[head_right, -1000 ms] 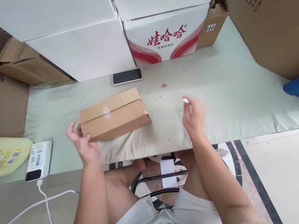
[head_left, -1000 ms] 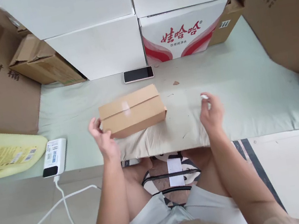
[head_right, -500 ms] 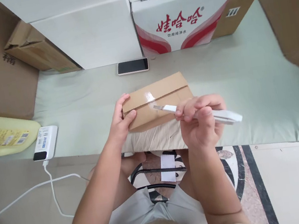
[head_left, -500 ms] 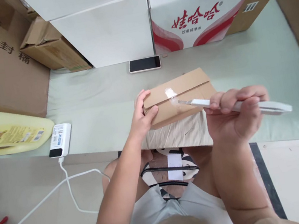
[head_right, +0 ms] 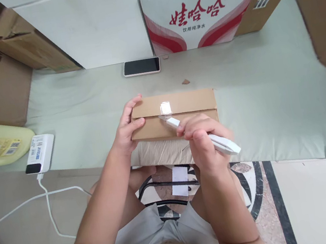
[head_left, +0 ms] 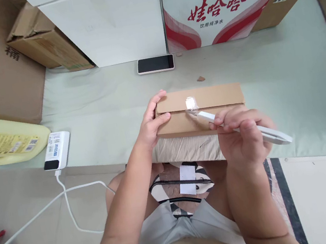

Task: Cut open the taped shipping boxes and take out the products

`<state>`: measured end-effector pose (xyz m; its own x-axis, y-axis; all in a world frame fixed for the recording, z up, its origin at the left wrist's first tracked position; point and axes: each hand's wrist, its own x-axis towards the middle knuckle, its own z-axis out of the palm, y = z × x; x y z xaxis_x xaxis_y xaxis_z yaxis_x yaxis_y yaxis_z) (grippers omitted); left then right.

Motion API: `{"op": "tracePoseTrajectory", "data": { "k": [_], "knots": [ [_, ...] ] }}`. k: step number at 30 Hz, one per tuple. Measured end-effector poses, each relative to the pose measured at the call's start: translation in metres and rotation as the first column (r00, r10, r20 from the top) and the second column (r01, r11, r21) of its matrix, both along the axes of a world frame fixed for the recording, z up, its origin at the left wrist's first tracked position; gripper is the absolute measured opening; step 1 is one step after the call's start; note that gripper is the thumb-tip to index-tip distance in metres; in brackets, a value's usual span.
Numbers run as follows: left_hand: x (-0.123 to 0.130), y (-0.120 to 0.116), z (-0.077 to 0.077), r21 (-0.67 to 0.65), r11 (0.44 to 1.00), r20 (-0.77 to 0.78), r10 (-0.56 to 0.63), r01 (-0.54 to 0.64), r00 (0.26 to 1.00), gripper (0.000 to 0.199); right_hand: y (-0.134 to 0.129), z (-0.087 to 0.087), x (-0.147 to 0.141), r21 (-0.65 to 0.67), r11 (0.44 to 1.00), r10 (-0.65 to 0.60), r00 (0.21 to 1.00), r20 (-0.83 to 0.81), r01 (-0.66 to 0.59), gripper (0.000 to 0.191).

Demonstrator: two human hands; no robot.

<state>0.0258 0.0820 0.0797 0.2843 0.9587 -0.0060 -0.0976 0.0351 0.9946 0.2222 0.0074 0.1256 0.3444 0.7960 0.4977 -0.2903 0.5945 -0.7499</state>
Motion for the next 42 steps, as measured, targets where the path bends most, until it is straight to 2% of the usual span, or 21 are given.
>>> {"op": "tracePoseTrajectory", "data": {
  "k": [4,10,17,21,24,26,29,31,34,37,42],
  "knots": [
    [0.001,-0.002,0.000,-0.002,1.000,0.015,0.011,-0.011,1.000,0.065,-0.002,-0.001,0.002,-0.005,0.999,-0.038,0.999,0.033,0.038,0.021],
    [0.002,-0.002,-0.001,-0.022,1.000,0.028,0.023,-0.022,0.999,0.066,-0.006,0.001,0.004,0.007,0.997,-0.079,0.976,0.203,0.079,0.020],
    [0.000,-0.001,-0.002,-0.037,0.998,0.018,0.057,-0.056,0.998,0.066,-0.006,0.002,0.009,-0.042,0.998,-0.035,0.981,0.190,0.044,0.024],
    [-0.001,0.000,-0.004,0.010,0.998,0.001,0.054,-0.054,0.999,0.063,-0.006,0.002,0.007,-0.063,0.995,-0.067,0.983,0.173,0.079,0.022],
    [0.001,-0.001,-0.004,0.025,0.998,-0.014,0.058,-0.058,0.998,0.062,-0.008,0.004,0.003,-0.082,0.984,-0.142,0.974,0.178,0.159,0.023],
    [0.003,-0.002,-0.004,0.010,0.997,-0.015,0.071,-0.071,0.997,0.062,-0.009,0.007,0.003,-0.053,0.963,-0.248,0.948,0.201,0.264,0.022],
    [0.005,-0.002,-0.004,0.002,0.997,-0.015,0.075,-0.075,0.997,0.063,-0.009,0.011,0.013,0.104,0.894,-0.448,0.878,0.169,0.436,0.024],
    [0.005,-0.001,-0.005,0.020,0.998,-0.020,0.066,-0.066,0.998,0.062,-0.010,0.012,0.026,0.173,0.860,-0.499,0.863,0.083,0.481,0.030],
    [0.005,0.001,-0.007,0.030,0.997,-0.019,0.076,-0.075,0.997,0.063,-0.013,0.011,0.049,0.108,0.869,-0.483,0.875,-0.021,0.483,0.035],
    [0.006,0.001,-0.008,0.035,0.994,-0.020,0.103,-0.102,0.994,0.063,-0.015,0.007,0.062,0.024,0.889,-0.455,0.889,-0.048,0.457,0.035],
    [0.009,0.000,-0.009,0.089,0.990,-0.013,0.109,-0.107,0.994,0.059,-0.016,0.003,0.053,0.012,0.976,-0.217,0.976,-0.027,0.217,0.022]
  ]
}}
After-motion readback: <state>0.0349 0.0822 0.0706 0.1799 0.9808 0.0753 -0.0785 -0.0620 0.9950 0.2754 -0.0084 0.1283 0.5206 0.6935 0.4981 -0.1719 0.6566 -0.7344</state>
